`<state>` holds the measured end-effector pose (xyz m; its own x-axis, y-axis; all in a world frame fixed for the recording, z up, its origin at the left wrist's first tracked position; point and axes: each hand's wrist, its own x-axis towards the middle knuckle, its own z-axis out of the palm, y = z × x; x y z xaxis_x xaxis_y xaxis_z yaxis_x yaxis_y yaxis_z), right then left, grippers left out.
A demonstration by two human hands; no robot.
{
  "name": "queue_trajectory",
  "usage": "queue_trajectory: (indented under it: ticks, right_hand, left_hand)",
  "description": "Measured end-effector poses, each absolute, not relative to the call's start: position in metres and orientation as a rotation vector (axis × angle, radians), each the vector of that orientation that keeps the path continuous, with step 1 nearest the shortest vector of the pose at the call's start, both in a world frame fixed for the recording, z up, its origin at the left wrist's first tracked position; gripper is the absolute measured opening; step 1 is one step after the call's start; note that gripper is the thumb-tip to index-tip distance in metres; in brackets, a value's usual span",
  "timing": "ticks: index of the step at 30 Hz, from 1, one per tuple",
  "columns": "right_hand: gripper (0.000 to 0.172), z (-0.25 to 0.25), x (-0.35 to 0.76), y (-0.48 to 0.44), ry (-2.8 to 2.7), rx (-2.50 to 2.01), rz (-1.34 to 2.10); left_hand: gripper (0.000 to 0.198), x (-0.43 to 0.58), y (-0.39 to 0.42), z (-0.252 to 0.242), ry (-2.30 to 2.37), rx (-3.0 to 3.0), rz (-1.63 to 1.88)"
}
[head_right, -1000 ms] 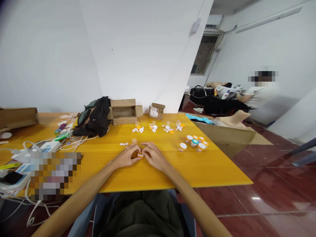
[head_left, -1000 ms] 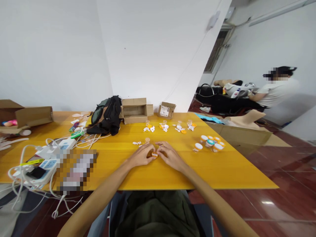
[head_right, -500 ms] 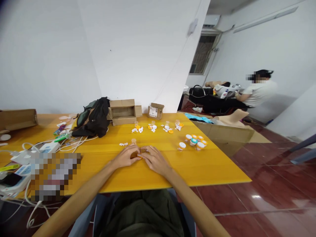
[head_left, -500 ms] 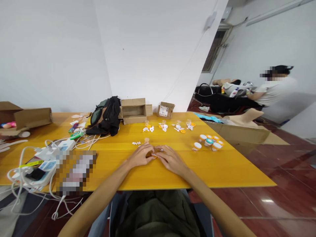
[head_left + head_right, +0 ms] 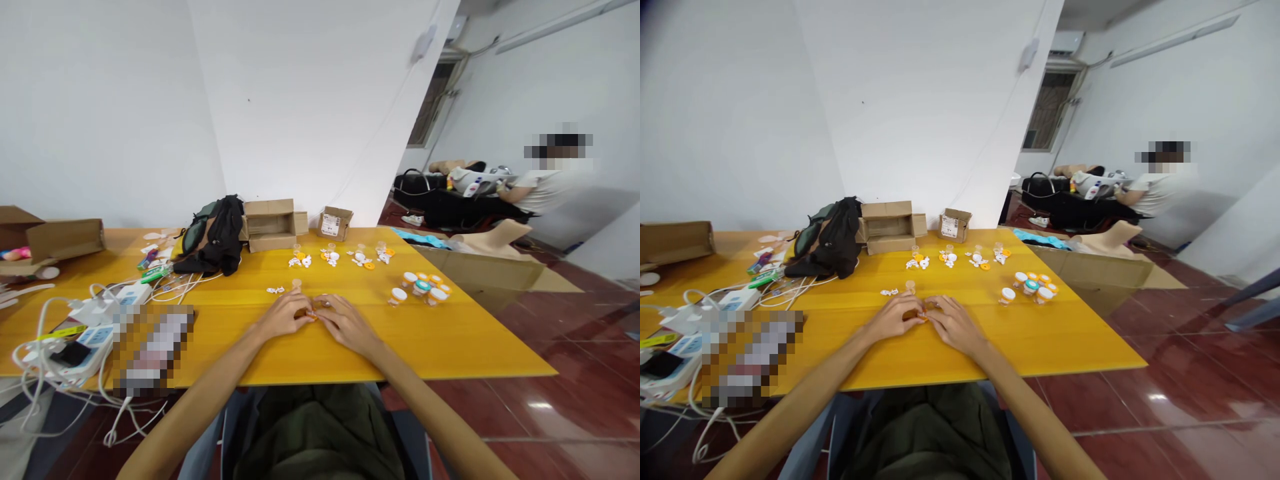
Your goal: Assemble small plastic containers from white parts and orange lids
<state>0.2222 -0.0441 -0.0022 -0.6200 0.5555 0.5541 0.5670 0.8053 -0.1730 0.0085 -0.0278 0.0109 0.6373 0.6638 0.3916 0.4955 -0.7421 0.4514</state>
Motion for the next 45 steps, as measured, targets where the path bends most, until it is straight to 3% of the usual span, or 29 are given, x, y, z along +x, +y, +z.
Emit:
queue_trajectory:
  ticks: [36, 45]
  right_hand:
    - [0.026, -0.007, 0.222, -0.043, -2.314, -0.821, -0.086]
    - [0.021, -0.015, 0.226, -0.029, -2.139, -1.081, -0.081]
  left_hand:
    - [0.018, 0.007, -0.027, 0.011, 0.868, 2.738, 0.771]
    - [0.005, 0.006, -0.028, 0.01, 0.961, 2.679, 0.737]
